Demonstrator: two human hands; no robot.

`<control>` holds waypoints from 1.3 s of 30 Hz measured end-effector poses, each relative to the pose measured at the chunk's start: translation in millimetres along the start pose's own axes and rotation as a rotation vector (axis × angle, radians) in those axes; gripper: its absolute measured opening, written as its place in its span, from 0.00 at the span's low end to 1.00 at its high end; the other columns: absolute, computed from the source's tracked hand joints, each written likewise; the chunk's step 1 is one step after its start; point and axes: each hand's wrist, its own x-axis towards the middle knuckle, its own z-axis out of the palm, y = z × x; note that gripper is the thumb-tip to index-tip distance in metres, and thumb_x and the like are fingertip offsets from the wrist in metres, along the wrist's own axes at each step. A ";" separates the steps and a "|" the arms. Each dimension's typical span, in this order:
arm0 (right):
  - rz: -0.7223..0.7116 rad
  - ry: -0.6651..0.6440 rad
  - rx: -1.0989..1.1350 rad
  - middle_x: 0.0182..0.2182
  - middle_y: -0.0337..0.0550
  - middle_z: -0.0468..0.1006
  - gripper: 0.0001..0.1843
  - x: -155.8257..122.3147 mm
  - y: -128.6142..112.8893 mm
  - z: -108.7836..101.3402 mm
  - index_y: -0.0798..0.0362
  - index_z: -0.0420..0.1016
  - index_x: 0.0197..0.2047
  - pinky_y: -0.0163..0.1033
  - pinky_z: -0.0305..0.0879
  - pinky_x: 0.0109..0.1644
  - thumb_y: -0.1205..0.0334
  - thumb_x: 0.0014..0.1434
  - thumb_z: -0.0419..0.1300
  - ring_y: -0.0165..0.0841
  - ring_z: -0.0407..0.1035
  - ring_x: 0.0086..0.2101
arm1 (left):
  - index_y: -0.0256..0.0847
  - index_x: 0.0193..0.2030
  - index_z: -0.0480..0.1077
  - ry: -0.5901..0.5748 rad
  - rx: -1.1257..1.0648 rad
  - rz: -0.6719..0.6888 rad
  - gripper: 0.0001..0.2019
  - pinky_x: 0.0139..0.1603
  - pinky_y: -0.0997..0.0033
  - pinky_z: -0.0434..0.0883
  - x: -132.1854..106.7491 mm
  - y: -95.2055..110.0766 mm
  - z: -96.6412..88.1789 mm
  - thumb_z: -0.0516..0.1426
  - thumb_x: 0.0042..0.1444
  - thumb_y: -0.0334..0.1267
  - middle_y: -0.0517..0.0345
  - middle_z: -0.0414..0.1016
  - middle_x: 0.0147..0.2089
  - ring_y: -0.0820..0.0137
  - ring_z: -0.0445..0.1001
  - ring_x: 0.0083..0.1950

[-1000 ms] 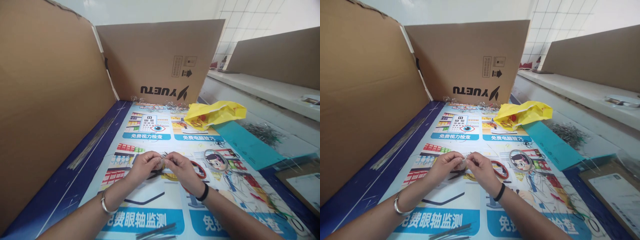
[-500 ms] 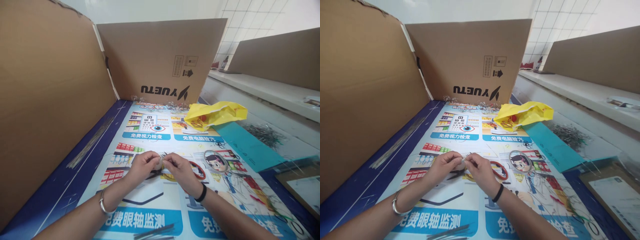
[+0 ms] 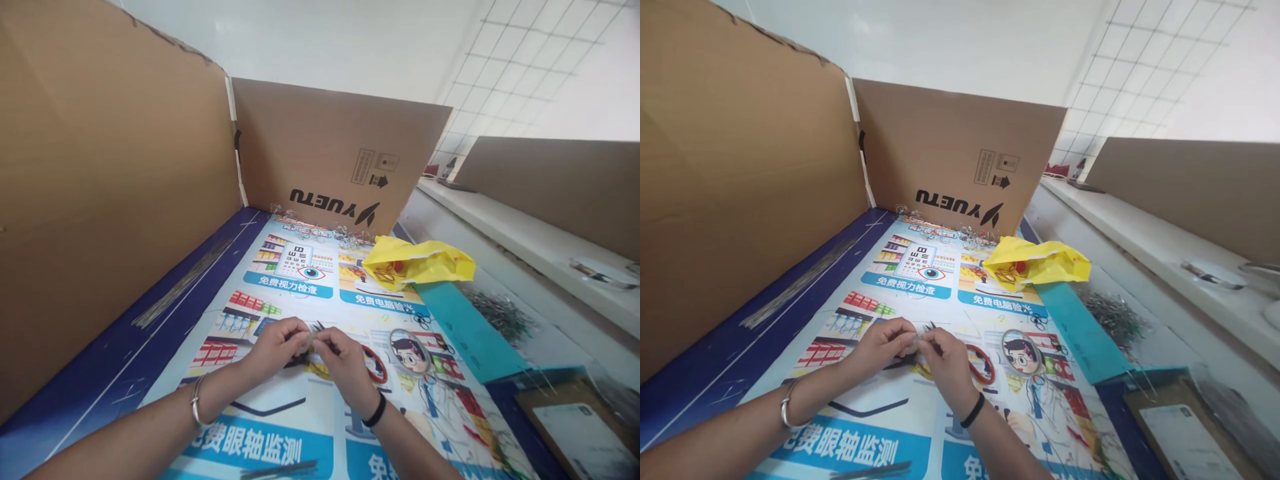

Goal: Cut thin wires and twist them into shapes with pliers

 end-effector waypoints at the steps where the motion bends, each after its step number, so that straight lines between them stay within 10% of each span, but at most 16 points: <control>1: 0.004 -0.008 0.000 0.25 0.38 0.74 0.06 -0.5 0.3 -0.7 0.52 0.72 0.29 0.34 0.62 0.32 0.61 0.55 0.56 0.30 0.66 0.27 | 0.39 0.27 0.69 -0.004 0.011 0.006 0.08 0.28 0.77 0.61 0.1 0.6 0.0 0.52 0.54 0.37 0.63 0.66 0.22 0.75 0.63 0.25; 39: 0.072 0.047 0.093 0.24 0.38 0.72 0.11 -2.2 -3.4 -1.0 0.53 0.70 0.27 0.35 0.61 0.33 0.54 0.54 0.58 0.31 0.64 0.28 | 0.39 0.28 0.68 0.086 -0.072 0.036 0.06 0.28 0.77 0.62 7.2 -8.9 17.5 0.51 0.52 0.34 0.64 0.65 0.22 0.75 0.63 0.24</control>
